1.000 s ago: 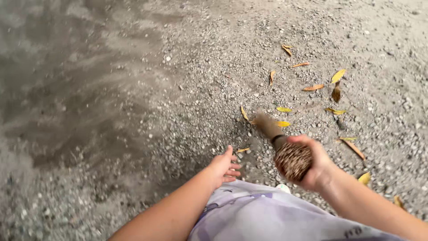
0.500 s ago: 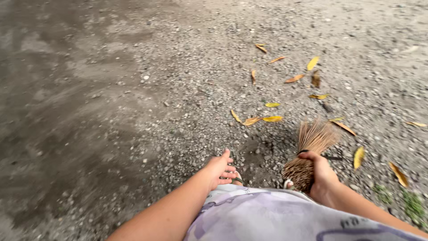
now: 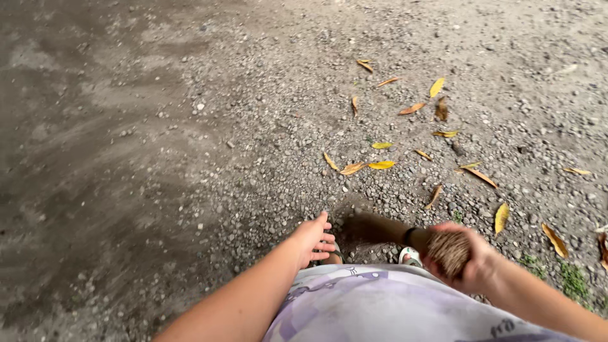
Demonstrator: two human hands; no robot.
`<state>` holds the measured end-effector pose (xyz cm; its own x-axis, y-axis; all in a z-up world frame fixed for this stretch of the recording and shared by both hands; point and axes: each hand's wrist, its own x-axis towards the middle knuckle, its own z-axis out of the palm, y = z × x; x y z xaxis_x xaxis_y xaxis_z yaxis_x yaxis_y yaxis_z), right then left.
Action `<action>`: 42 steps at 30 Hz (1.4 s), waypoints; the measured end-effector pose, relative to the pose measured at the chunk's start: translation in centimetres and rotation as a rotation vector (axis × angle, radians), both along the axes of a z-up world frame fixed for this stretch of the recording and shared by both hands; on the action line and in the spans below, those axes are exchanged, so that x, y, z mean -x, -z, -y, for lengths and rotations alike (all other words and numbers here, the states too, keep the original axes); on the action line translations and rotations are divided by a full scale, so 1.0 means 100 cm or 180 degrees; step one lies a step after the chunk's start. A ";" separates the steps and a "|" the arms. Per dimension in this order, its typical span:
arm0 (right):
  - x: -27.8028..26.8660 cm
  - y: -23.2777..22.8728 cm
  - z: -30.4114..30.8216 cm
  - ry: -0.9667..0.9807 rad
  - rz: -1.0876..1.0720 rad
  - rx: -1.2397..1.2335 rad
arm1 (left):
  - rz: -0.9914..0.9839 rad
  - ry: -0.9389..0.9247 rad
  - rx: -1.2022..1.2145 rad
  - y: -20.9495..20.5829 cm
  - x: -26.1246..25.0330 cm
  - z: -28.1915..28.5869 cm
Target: The person sweeps an outdoor area using a bundle of sticks, clearing leaves and debris from the gravel and dirt ground.
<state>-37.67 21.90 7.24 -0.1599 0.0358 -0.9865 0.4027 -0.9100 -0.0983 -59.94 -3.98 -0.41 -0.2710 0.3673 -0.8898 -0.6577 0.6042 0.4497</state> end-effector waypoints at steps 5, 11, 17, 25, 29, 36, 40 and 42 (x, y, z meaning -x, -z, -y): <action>0.028 -0.035 -0.025 0.1309 -0.0079 -0.0266 | 0.0114 -0.0163 -0.0048 0.006 -0.005 0.017; 0.083 -0.056 0.058 -0.0725 0.0050 -0.0656 | 0.0114 -0.0492 0.0135 0.024 -0.002 0.044; 0.137 -0.021 0.109 -0.1751 -0.1116 0.1217 | 0.0089 -0.0671 0.0408 0.006 -0.016 0.069; 0.130 0.016 0.013 -0.0568 -0.0467 0.0530 | -0.0041 -0.0763 0.0302 0.021 -0.007 0.089; 0.103 0.005 -0.052 0.0338 -0.0661 -0.0142 | 0.0006 -0.0655 0.0361 0.030 -0.009 0.075; 0.129 -0.051 -0.058 -0.0095 -0.0378 -0.0940 | 0.0090 -0.0423 0.0194 0.028 -0.010 0.030; 0.140 -0.069 -0.042 -0.0572 -0.0401 -0.0395 | 0.0134 -0.0367 0.0138 0.025 0.004 -0.005; 0.164 -0.061 -0.029 -0.0931 -0.0440 0.0043 | 0.0073 -0.0408 0.0152 0.023 0.016 -0.020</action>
<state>-54.03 24.82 13.38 -0.2939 -0.0444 -0.9548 0.6312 -0.7592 -0.1590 -61.57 -1.94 -2.67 -0.2925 0.2880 -0.9119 -0.7407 0.5349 0.4065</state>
